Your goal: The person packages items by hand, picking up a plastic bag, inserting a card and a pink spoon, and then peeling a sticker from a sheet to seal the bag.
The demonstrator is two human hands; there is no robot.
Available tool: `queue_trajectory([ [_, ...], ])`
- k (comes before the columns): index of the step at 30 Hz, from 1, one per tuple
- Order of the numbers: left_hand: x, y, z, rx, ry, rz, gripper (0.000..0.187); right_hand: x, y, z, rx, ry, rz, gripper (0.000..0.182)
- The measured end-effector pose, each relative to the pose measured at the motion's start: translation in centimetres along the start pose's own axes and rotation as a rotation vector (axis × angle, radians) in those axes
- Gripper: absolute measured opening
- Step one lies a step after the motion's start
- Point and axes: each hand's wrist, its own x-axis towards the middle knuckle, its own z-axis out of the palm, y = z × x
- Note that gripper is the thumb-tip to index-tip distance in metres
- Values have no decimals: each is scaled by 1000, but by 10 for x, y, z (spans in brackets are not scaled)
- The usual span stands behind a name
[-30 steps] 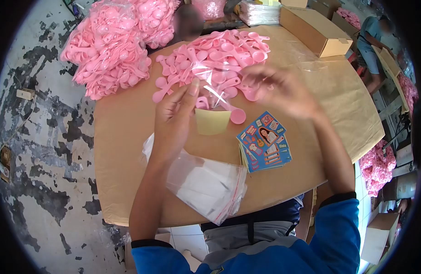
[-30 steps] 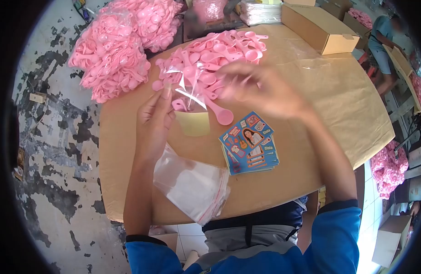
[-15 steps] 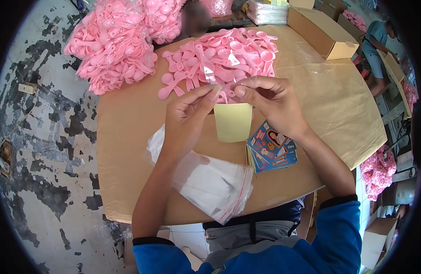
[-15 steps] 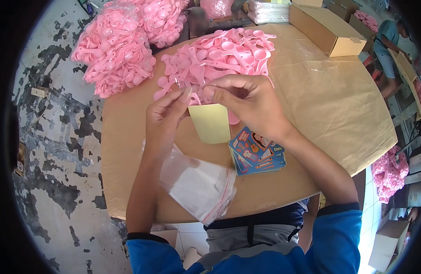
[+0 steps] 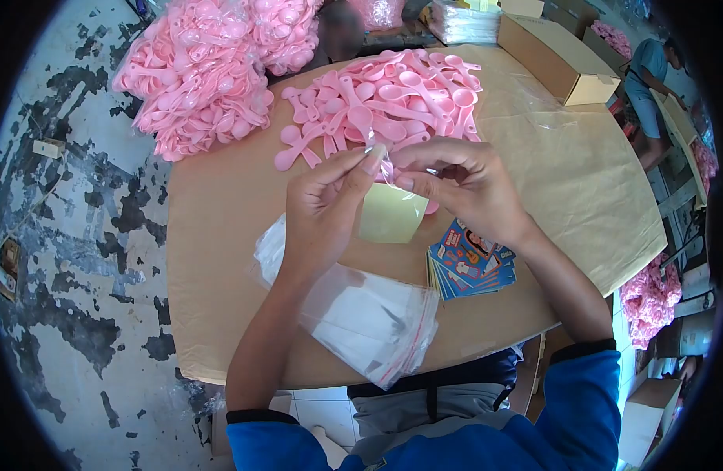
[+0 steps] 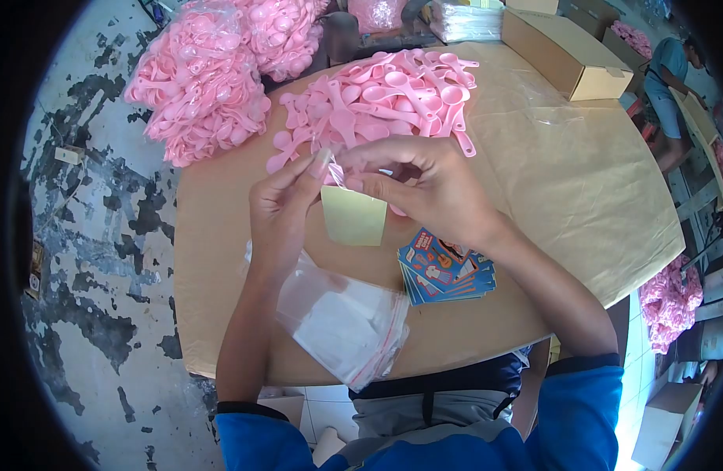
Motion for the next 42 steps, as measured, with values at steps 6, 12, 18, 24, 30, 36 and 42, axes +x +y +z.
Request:
queue_trajectory([
  [6, 1, -5, -3, -43, -28, -7, 22, 0, 4, -9, -23, -45, -26, 21],
  [12, 5, 11, -7, -14, -182, -63, 22, 0, 2, -8, -42, 19, -36, 21],
  [18, 4, 13, -17, -70, -253, -57, 16, 3, 15, -24, -73, -48, -294, 26],
  [24, 5, 9, -24, 91, -290, 37, 10, 1, 17, -35, -242, -155, -398, 29],
  [30, 4, 8, -28, 97, -302, 50, 8, 4, 17, -34, -330, -165, -537, 28],
  [36, 3, 14, -28, -12, -288, -31, 7, 3, 13, -34, -395, -181, -573, 27],
  [42, 7, 6, -31, 206, -302, 119, 9, 2, 9, -31, -500, -140, -616, 25],
])
